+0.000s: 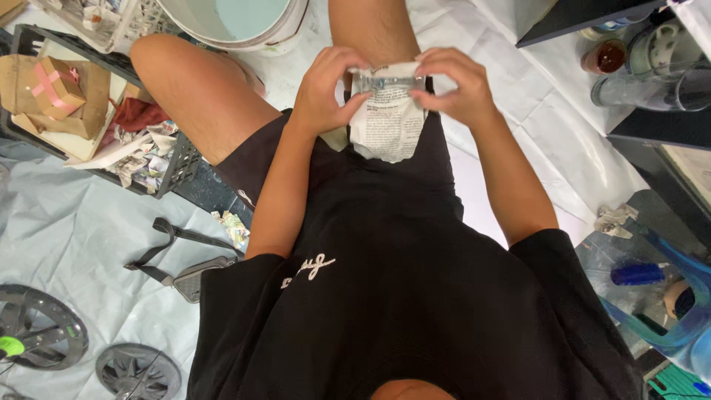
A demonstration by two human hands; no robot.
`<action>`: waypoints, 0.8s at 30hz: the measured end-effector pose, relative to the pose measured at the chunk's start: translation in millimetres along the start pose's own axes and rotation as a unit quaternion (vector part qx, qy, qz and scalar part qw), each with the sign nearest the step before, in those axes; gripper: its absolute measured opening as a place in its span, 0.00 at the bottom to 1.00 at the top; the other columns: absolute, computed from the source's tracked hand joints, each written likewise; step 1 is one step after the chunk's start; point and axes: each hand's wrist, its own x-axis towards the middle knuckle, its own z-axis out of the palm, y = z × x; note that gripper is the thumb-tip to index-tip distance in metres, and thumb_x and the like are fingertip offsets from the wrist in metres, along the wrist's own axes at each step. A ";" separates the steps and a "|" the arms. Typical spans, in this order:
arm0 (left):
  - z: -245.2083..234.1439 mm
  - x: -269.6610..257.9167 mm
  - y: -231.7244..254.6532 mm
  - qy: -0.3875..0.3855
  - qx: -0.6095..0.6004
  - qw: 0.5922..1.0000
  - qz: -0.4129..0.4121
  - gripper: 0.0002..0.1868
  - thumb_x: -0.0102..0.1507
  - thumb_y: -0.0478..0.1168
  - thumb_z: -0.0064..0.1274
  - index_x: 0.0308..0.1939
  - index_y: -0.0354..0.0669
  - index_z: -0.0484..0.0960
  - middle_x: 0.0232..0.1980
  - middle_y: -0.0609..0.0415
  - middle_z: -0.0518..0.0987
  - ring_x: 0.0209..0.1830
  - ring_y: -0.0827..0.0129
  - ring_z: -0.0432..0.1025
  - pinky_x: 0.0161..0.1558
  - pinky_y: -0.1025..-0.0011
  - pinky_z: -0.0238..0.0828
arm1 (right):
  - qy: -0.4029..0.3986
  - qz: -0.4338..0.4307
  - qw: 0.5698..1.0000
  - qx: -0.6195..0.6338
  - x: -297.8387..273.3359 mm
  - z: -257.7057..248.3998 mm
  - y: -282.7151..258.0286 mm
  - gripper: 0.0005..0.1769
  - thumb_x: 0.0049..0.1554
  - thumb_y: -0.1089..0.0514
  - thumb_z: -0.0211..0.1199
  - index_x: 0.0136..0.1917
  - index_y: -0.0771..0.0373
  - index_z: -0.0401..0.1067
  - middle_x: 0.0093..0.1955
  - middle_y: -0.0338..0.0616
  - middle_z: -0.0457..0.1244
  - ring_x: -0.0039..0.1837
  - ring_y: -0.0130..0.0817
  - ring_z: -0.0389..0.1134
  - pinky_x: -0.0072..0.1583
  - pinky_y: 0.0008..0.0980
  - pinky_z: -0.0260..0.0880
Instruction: The person sits on the floor and repeatedly wraps individual glass cups and tumblers with newspaper sheets. They fold the paper around each item and place the wrapped pieces onto a nearby shelf.
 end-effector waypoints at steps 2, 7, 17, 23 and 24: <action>-0.3 1.4 2.0 0.008 0.040 0.999 0.025 0.20 0.58 0.33 0.70 0.50 0.40 0.77 0.55 0.52 0.78 0.56 0.58 0.73 0.55 0.64 0.71 | 0.000 -0.008 1.000 0.004 1.1 0.0 -2.2 0.19 0.52 0.68 0.82 0.53 0.67 0.75 0.55 0.49 0.69 0.64 0.46 0.73 0.66 0.41 0.76; 1.7 -7.7 13.0 0.009 0.131 0.990 0.047 0.19 0.57 0.34 0.70 0.49 0.41 0.79 0.55 0.54 0.78 0.57 0.57 0.72 0.59 0.59 0.66 | 0.043 -0.062 0.997 -0.016 -8.7 9.4 -6.0 0.17 0.49 0.71 0.83 0.46 0.67 0.76 0.48 0.47 0.70 0.61 0.46 0.74 0.59 0.37 0.79; -6.2 -1.6 8.4 0.027 0.143 0.980 0.136 0.14 0.56 0.43 0.72 0.39 0.43 0.83 0.47 0.57 0.80 0.52 0.60 0.73 0.62 0.55 0.63 | 0.016 -0.067 0.998 -0.009 -11.0 2.0 -10.9 0.16 0.48 0.69 0.84 0.46 0.69 0.78 0.49 0.50 0.70 0.61 0.48 0.74 0.62 0.42 0.79; -5.5 0.5 1.8 -0.021 0.054 0.997 0.047 0.12 0.60 0.39 0.75 0.33 0.42 0.83 0.41 0.58 0.79 0.44 0.62 0.72 0.49 0.65 0.69 | 0.015 -0.057 0.998 -0.032 -7.2 -3.0 -16.8 0.09 0.52 0.68 0.81 0.44 0.67 0.81 0.45 0.47 0.72 0.57 0.45 0.76 0.60 0.39 0.79; -7.5 2.1 2.1 -0.034 0.050 0.997 0.042 0.13 0.59 0.39 0.75 0.32 0.41 0.83 0.39 0.58 0.78 0.43 0.61 0.71 0.48 0.65 0.68 | 0.014 -0.059 0.997 -0.052 -6.6 -2.8 -18.7 0.09 0.52 0.68 0.81 0.43 0.66 0.81 0.44 0.46 0.72 0.55 0.42 0.76 0.61 0.40 0.78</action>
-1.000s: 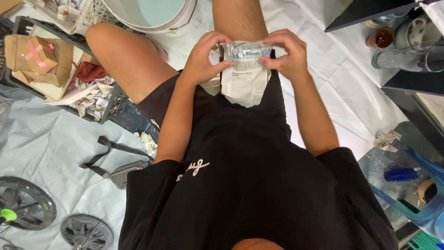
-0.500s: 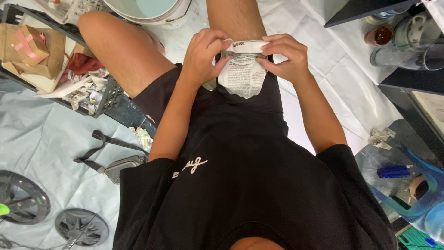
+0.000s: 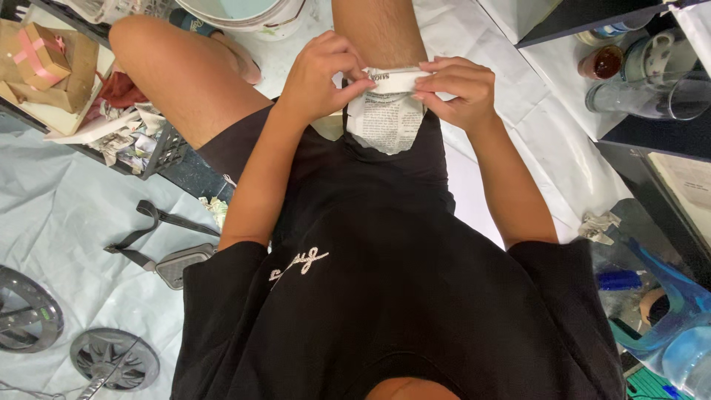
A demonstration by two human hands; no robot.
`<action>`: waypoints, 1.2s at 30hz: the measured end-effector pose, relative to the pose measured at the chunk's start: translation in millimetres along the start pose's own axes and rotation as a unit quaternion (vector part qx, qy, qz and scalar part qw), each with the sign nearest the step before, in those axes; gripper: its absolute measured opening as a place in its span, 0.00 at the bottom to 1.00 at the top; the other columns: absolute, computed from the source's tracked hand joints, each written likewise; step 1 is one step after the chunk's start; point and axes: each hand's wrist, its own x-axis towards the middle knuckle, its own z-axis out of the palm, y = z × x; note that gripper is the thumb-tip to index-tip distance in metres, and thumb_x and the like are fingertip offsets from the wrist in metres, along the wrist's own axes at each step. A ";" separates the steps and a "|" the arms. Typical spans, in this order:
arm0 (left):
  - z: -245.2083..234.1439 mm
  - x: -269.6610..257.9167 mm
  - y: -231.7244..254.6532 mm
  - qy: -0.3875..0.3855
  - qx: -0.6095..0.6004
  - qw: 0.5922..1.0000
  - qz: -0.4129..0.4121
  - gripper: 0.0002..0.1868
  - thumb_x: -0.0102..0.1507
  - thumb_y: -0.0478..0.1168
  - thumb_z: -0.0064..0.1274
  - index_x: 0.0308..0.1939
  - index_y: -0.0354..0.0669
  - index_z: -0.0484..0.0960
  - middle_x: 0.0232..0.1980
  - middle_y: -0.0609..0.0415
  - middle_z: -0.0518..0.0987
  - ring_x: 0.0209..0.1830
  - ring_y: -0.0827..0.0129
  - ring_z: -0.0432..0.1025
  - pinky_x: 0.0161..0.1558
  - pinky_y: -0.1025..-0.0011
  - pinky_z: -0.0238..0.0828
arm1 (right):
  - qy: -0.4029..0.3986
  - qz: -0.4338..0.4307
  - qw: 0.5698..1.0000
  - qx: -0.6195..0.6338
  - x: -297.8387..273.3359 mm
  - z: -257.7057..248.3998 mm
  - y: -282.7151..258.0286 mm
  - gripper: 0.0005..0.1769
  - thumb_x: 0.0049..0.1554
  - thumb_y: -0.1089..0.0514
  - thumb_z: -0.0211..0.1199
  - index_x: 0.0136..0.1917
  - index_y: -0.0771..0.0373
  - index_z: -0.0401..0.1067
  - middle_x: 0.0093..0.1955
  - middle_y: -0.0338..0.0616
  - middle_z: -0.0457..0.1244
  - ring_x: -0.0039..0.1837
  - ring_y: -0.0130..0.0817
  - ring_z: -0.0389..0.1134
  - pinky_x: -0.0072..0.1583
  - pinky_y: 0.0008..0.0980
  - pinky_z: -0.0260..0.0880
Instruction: The person sits on the floor and repeatedly wraps individual glass cups and tumblers with newspaper sheets. They fold the paper around each item and place the wrapped pieces onto a nearby shelf.
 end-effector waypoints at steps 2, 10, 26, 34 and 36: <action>-4.1 4.6 1.5 -0.036 -0.009 0.999 -0.023 0.14 0.58 0.39 0.75 0.33 0.41 0.83 0.38 0.55 0.75 0.40 0.62 0.70 0.44 0.65 0.67 | -0.011 0.009 1.000 -0.022 3.7 0.5 -3.2 0.08 0.52 0.67 0.80 0.42 0.64 0.81 0.42 0.44 0.72 0.52 0.38 0.76 0.61 0.41 0.78; -15.9 25.0 3.9 -0.054 -0.110 0.993 -0.003 0.24 0.57 0.37 0.70 0.53 0.32 0.79 0.45 0.51 0.77 0.43 0.63 0.73 0.46 0.66 0.72 | -0.076 0.119 0.990 0.007 29.1 -6.5 -13.4 0.10 0.53 0.63 0.80 0.47 0.63 0.81 0.43 0.41 0.69 0.44 0.30 0.71 0.47 0.30 0.71; -0.1 10.1 -6.7 -0.085 0.011 0.996 0.006 0.17 0.57 0.33 0.63 0.50 0.41 0.80 0.44 0.53 0.78 0.48 0.56 0.73 0.56 0.58 0.67 | -0.132 0.014 0.990 -0.041 33.6 -4.3 -17.7 0.18 0.51 0.68 0.76 0.55 0.62 0.80 0.52 0.40 0.67 0.55 0.39 0.68 0.53 0.34 0.72; 9.8 9.6 2.5 -0.002 0.128 0.989 0.075 0.24 0.55 0.31 0.64 0.55 0.44 0.86 0.44 0.55 0.74 0.49 0.59 0.71 0.56 0.60 0.67 | -0.108 -0.027 0.992 -0.053 49.0 -3.0 -20.6 0.17 0.47 0.70 0.74 0.50 0.61 0.79 0.50 0.43 0.65 0.55 0.42 0.68 0.58 0.38 0.71; 11.5 -3.8 10.3 0.001 0.104 0.993 0.053 0.22 0.56 0.31 0.63 0.55 0.42 0.85 0.49 0.54 0.76 0.54 0.58 0.73 0.58 0.60 0.67 | -0.116 -0.010 0.993 -0.028 42.7 -2.3 -23.3 0.16 0.46 0.66 0.75 0.49 0.60 0.80 0.47 0.43 0.65 0.53 0.41 0.68 0.58 0.39 0.69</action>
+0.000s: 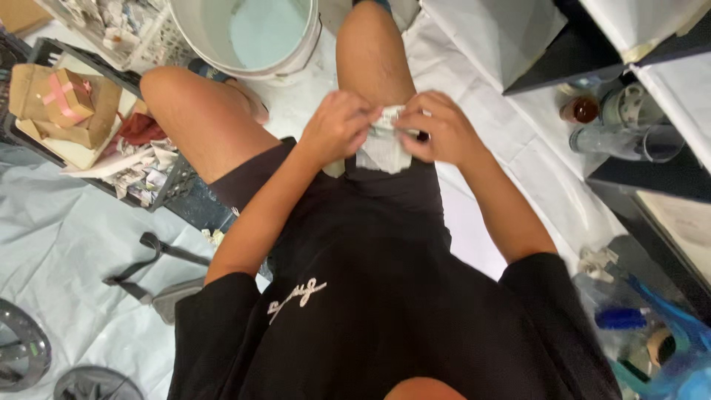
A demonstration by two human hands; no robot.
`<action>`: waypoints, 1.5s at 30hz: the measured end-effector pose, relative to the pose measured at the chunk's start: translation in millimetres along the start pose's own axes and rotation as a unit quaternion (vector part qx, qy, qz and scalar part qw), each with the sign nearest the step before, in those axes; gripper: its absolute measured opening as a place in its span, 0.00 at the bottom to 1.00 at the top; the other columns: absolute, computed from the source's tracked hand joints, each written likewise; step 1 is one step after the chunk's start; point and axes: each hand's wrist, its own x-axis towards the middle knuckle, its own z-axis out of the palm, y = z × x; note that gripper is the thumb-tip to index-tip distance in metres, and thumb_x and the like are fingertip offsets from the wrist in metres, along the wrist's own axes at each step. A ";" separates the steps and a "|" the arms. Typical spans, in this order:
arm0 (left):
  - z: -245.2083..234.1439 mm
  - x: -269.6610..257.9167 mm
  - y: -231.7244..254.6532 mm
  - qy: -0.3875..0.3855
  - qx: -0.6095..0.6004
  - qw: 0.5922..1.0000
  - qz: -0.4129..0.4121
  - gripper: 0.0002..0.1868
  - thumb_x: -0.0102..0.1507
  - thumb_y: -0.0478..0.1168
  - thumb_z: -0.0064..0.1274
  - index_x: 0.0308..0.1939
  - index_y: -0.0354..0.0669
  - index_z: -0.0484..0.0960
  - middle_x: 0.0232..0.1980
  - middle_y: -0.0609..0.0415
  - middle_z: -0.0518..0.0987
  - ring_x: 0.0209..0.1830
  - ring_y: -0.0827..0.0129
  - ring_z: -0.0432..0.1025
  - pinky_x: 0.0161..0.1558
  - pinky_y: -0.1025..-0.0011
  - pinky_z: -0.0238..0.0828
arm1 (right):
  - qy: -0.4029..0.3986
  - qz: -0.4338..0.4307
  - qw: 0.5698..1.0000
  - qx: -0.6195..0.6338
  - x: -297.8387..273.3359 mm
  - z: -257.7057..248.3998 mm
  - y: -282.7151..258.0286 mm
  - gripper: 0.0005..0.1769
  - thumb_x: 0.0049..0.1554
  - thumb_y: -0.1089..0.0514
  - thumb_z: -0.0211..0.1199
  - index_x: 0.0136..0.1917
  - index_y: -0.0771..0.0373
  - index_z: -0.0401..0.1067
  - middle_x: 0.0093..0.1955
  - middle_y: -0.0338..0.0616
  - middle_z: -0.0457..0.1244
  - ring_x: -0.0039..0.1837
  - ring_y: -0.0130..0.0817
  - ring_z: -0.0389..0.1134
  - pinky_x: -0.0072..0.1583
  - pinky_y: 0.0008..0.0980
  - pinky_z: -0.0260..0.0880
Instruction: The person sits on the floor and repeatedly wraps individual glass cups and tumblers with newspaper sheets. They fold the paper around each item and place the wrapped pieces onto a nearby shelf.
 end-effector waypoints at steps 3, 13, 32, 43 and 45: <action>-0.5 -6.4 4.7 0.012 -0.021 1.000 0.008 0.22 0.54 0.32 0.63 0.54 0.39 0.84 0.55 0.49 0.78 0.57 0.54 0.72 0.59 0.58 0.66 | -0.011 0.004 0.999 -0.049 0.5 0.0 -0.2 0.12 0.47 0.60 0.80 0.45 0.55 0.82 0.41 0.37 0.64 0.48 0.35 0.67 0.64 0.47 0.65; 9.0 -5.8 20.9 0.007 -0.078 0.988 -0.132 0.22 0.59 0.29 0.61 0.58 0.38 0.83 0.54 0.48 0.82 0.54 0.51 0.72 0.57 0.58 0.69 | -0.007 0.175 0.984 0.024 5.0 5.7 -24.1 0.33 0.47 0.58 0.77 0.65 0.61 0.75 0.59 0.48 0.58 0.59 0.44 0.63 0.59 0.38 0.67; 29.5 -25.0 28.8 0.054 0.013 0.998 -0.024 0.14 0.65 0.37 0.64 0.55 0.44 0.85 0.61 0.49 0.79 0.66 0.55 0.69 0.62 0.56 0.64 | 0.042 0.055 0.997 -0.024 -35.7 13.8 -0.1 0.16 0.53 0.68 0.75 0.54 0.63 0.79 0.60 0.48 0.68 0.62 0.45 0.68 0.64 0.41 0.67; 0.4 -16.2 27.0 0.013 -0.207 0.954 -0.217 0.30 0.59 0.36 0.70 0.64 0.41 0.76 0.62 0.49 0.78 0.58 0.57 0.75 0.55 0.66 0.74 | 0.117 0.172 0.968 0.142 -30.7 33.4 -8.8 0.13 0.55 0.71 0.71 0.53 0.65 0.80 0.57 0.50 0.63 0.60 0.39 0.68 0.62 0.34 0.70; 0.5 -18.3 21.1 -0.005 -0.230 0.948 -0.219 0.26 0.59 0.37 0.71 0.60 0.44 0.80 0.59 0.53 0.80 0.57 0.61 0.76 0.55 0.67 0.75 | 0.094 0.189 0.967 0.142 -34.0 33.2 -6.2 0.13 0.54 0.69 0.73 0.53 0.64 0.81 0.55 0.47 0.65 0.58 0.38 0.69 0.59 0.33 0.70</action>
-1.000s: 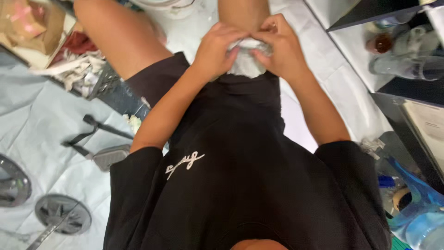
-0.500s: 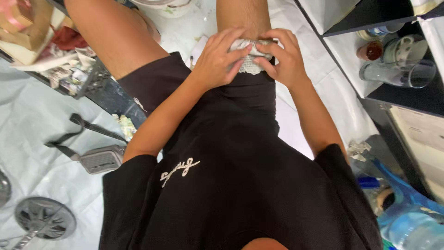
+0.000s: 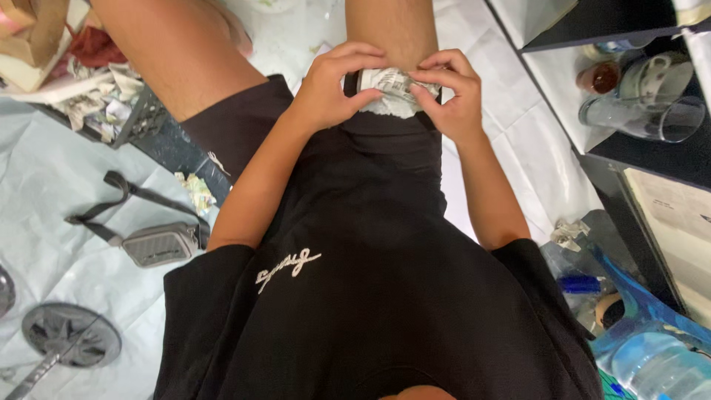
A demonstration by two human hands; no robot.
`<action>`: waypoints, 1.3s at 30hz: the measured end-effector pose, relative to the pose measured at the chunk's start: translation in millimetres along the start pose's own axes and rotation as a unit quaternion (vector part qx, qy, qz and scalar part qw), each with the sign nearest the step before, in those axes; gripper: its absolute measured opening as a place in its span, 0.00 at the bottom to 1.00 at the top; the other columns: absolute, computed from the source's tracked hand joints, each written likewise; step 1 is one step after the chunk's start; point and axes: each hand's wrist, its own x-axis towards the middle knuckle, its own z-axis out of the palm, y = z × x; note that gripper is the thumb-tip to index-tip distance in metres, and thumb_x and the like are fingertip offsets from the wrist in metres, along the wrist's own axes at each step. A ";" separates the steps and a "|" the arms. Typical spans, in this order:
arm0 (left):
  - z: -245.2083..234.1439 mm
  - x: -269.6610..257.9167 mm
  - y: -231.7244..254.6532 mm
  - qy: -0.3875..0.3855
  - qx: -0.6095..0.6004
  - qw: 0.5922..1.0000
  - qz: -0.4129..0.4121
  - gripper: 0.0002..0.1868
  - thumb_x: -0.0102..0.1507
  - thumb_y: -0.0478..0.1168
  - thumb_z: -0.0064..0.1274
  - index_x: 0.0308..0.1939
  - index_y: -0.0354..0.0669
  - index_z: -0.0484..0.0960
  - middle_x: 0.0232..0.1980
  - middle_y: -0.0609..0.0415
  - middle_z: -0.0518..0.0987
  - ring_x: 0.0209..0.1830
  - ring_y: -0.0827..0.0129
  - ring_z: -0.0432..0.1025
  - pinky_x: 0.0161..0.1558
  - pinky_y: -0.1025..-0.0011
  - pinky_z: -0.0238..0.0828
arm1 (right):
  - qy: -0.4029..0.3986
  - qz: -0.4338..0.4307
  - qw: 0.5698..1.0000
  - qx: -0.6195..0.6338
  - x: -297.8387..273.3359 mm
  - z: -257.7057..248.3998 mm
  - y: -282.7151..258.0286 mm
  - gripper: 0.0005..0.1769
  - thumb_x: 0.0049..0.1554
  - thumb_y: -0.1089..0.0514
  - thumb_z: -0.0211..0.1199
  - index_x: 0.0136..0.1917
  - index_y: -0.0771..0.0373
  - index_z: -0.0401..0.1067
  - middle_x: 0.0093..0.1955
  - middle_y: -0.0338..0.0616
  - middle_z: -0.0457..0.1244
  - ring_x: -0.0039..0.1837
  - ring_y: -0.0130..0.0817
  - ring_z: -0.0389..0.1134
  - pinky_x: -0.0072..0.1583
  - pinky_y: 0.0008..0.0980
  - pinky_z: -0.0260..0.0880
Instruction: The person sits on the floor and repeatedly wraps individual glass cups and tumblers with newspaper sheets. They fold the paper around each item and place the wrapped pieces onto a nearby shelf.
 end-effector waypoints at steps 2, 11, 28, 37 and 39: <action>3.5 -3.3 -7.5 -0.004 0.013 0.997 0.074 0.21 0.60 0.36 0.71 0.57 0.46 0.85 0.60 0.55 0.82 0.61 0.62 0.76 0.61 0.66 0.74 | -0.022 -0.024 0.999 -0.025 -5.0 -5.2 5.9 0.13 0.53 0.68 0.75 0.53 0.64 0.81 0.55 0.47 0.67 0.59 0.41 0.69 0.61 0.36 0.70; 11.4 -31.1 -24.7 -0.019 0.178 0.965 0.191 0.17 0.65 0.40 0.70 0.57 0.45 0.86 0.61 0.62 0.81 0.67 0.66 0.75 0.64 0.65 0.73 | -0.062 -0.142 0.985 -0.082 -16.9 -9.7 24.2 0.12 0.52 0.70 0.73 0.51 0.64 0.82 0.56 0.47 0.72 0.64 0.47 0.71 0.69 0.46 0.65; 23.1 -42.3 -13.0 0.023 -0.011 0.989 0.144 0.18 0.54 0.34 0.72 0.46 0.42 0.83 0.59 0.43 0.78 0.56 0.58 0.75 0.52 0.67 0.74 | -0.034 -0.116 0.989 -0.089 -50.0 -6.0 -4.2 0.20 0.47 0.73 0.76 0.53 0.66 0.78 0.58 0.49 0.68 0.61 0.46 0.70 0.61 0.38 0.73; 34.7 -20.2 -28.5 0.028 -0.181 0.981 -0.066 0.28 0.61 0.31 0.65 0.66 0.37 0.77 0.54 0.47 0.79 0.50 0.62 0.76 0.54 0.67 0.77 | 0.082 0.036 0.994 0.054 -32.1 2.8 -4.7 0.17 0.51 0.73 0.71 0.54 0.68 0.75 0.59 0.51 0.67 0.60 0.44 0.71 0.59 0.36 0.76; 28.0 5.6 -28.6 0.084 -0.287 0.952 -0.064 0.25 0.64 0.28 0.60 0.66 0.33 0.76 0.58 0.47 0.77 0.56 0.64 0.75 0.59 0.66 0.76 | 0.100 0.022 0.995 0.000 2.9 -1.8 -16.3 0.16 0.51 0.73 0.72 0.52 0.69 0.76 0.57 0.53 0.67 0.58 0.44 0.71 0.56 0.35 0.74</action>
